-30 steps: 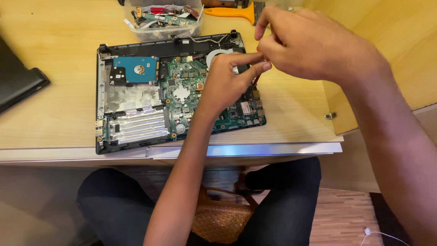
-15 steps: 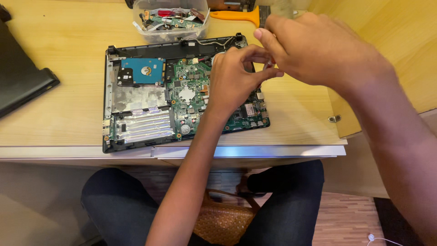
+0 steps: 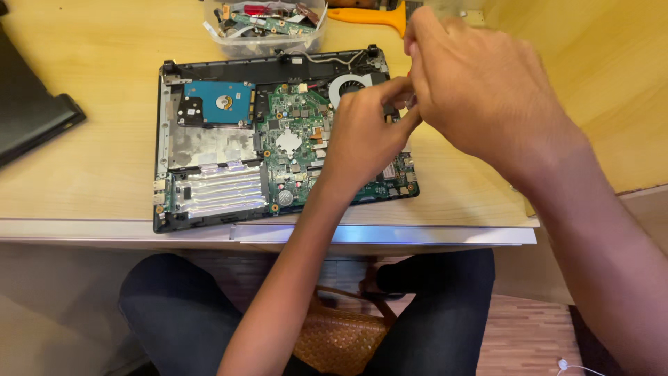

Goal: The person uses a screwdriver to remove screws from the motherboard of a disassembled laptop. They then use their fingers to disconnect a small ribbon cable from the board.

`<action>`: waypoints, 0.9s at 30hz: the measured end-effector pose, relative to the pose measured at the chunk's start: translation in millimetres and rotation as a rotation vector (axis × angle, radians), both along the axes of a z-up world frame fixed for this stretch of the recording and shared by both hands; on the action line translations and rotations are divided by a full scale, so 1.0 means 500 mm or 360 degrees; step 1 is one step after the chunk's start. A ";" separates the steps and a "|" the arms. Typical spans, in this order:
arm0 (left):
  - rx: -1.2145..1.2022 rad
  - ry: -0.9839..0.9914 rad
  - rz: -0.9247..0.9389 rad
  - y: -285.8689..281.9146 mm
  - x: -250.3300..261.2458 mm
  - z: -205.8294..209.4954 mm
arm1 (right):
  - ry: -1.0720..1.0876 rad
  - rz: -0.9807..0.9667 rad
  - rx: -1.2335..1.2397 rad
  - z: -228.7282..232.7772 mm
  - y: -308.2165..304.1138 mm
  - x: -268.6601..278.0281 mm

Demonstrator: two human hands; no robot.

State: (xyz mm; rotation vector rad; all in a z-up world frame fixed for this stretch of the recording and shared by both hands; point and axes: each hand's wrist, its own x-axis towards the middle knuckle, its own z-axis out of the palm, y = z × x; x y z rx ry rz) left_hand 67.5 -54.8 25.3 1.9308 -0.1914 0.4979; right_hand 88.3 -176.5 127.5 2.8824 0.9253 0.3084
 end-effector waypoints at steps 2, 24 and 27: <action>-0.0009 0.0024 -0.0110 0.010 -0.012 0.020 | 0.0121 0.0057 0.0085 0.011 -0.008 0.006; 0.0485 -0.0397 0.0297 -0.016 0.015 -0.027 | 0.0069 -0.0067 -0.0077 0.009 -0.056 0.012; 0.0396 -0.0222 0.0241 -0.008 0.016 -0.027 | 0.0382 -0.0040 0.0026 0.033 -0.028 0.009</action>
